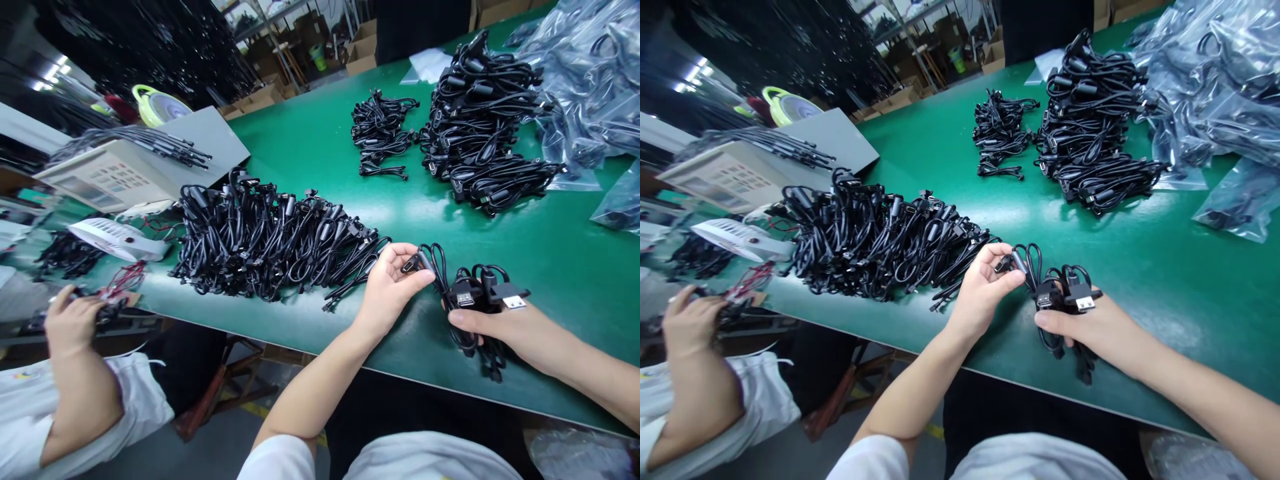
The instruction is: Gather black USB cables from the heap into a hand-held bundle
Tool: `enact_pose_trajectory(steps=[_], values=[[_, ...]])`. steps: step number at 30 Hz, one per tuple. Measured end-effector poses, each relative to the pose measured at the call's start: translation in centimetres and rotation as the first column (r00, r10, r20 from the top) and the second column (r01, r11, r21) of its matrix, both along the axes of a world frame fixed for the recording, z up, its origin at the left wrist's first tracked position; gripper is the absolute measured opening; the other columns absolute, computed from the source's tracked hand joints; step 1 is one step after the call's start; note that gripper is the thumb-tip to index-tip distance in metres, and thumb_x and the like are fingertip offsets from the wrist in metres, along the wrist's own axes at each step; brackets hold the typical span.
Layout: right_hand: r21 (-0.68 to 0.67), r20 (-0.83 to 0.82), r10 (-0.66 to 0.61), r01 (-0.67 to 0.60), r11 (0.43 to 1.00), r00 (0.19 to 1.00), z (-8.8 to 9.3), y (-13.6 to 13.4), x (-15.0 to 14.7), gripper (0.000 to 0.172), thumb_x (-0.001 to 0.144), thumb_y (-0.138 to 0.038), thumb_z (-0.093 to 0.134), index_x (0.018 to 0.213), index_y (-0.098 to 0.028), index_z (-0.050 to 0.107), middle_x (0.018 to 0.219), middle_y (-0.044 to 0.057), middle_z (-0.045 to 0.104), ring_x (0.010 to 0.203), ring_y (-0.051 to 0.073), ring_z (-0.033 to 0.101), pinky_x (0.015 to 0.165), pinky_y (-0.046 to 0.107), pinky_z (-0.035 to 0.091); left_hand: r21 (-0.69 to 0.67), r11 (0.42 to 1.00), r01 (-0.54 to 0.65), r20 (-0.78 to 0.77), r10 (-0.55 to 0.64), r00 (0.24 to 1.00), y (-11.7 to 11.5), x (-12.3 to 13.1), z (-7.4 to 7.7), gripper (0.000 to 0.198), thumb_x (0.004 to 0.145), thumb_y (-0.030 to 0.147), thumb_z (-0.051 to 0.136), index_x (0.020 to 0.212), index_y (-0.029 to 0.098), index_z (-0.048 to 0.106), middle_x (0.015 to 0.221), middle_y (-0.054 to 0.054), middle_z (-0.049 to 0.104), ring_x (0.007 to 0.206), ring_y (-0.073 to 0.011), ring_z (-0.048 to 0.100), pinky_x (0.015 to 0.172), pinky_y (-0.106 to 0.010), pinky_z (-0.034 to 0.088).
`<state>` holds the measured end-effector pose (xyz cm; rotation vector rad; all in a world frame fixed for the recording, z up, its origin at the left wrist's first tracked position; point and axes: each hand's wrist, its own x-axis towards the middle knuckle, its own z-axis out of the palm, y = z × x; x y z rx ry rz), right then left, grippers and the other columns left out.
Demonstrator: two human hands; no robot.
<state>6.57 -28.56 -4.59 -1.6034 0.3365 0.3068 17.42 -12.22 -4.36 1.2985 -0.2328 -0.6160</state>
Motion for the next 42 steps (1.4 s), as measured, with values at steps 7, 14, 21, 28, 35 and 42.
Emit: enact_pose_trajectory(steps=[7, 14, 21, 28, 35, 42], values=[[0.177, -0.062, 0.004, 0.007, 0.984, 0.998, -0.6, 0.0, -0.4, 0.035, 0.078, -0.050, 0.079, 0.086, -0.017, 0.069, 0.073, 0.003, 0.066, 0.063, 0.018, 0.058, 0.058, 0.030, 0.045, 0.011, 1.000, 0.017, -0.010, -0.017, 1.000, 0.1, 0.1, 0.4, 0.043, 0.069, 0.029, 0.086, 0.099, 0.018, 0.057, 0.098, -0.001, 0.065, 0.085, -0.0115, 0.063, 0.083, -0.026, 0.050], [0.271, -0.034, -0.121, 0.126, 0.954, 0.992, -0.9, 0.3, 0.5, 0.030, 0.075, -0.042, 0.084, 0.082, -0.018, 0.067, 0.068, -0.002, 0.061, 0.058, 0.013, 0.050, 0.056, 0.026, 0.040, -0.017, 0.970, 0.241, -0.062, -0.242, 0.968, 0.1, -0.3, 0.2, 0.041, 0.070, 0.027, 0.086, 0.098, 0.017, 0.058, 0.090, 0.000, 0.062, 0.076, -0.0094, 0.061, 0.074, -0.023, 0.050], [0.342, 0.024, -0.492, 0.456, 0.822, 0.870, 0.9, -1.2, 1.6, 0.026, 0.070, -0.034, 0.088, 0.082, -0.020, 0.069, 0.079, -0.001, 0.063, 0.069, 0.014, 0.054, 0.060, 0.025, 0.045, 0.066, 0.927, 0.368, -0.009, -0.369, 0.930, 0.5, -0.9, 0.1, 0.037, 0.077, 0.027, 0.081, 0.107, 0.019, 0.060, 0.099, -0.003, 0.062, 0.085, -0.0110, 0.060, 0.077, -0.023, 0.050], [0.416, 0.061, -0.588, 0.515, 0.749, 0.806, 2.1, -2.2, 1.5, 0.020, 0.077, -0.034, 0.084, 0.081, -0.022, 0.068, 0.084, -0.001, 0.063, 0.071, 0.013, 0.055, 0.061, 0.023, 0.048, 0.166, 0.851, 0.498, -0.060, -0.495, 0.867, 0.0, -2.3, 0.3, 0.026, 0.078, 0.031, 0.080, 0.095, 0.018, 0.064, 0.087, -0.001, 0.064, 0.078, -0.0104, 0.059, 0.074, -0.024, 0.046], [0.530, 0.046, -0.575, 0.469, 0.707, 0.817, 2.7, -2.0, 1.2, 0.019, 0.076, -0.030, 0.085, 0.088, -0.024, 0.071, 0.086, -0.004, 0.065, 0.075, 0.012, 0.054, 0.062, 0.022, 0.048, 0.080, 0.801, 0.593, -0.149, -0.578, 0.802, 0.0, -2.3, 0.0, 0.024, 0.086, 0.035, 0.071, 0.100, 0.016, 0.065, 0.089, -0.004, 0.070, 0.079, -0.0128, 0.066, 0.076, -0.026, 0.050], [0.528, 0.045, -0.575, 0.469, 0.708, 0.817, 2.7, -2.2, 1.4, 0.025, 0.076, -0.031, 0.085, 0.095, -0.026, 0.070, 0.089, -0.002, 0.064, 0.079, 0.013, 0.056, 0.067, 0.022, 0.049, 0.309, 0.880, 0.361, 0.149, -0.420, 0.895, 0.1, -2.3, 0.3, 0.024, 0.081, 0.035, 0.076, 0.086, 0.017, 0.061, 0.072, 0.003, 0.061, 0.064, -0.0079, 0.054, 0.064, -0.022, 0.043]])
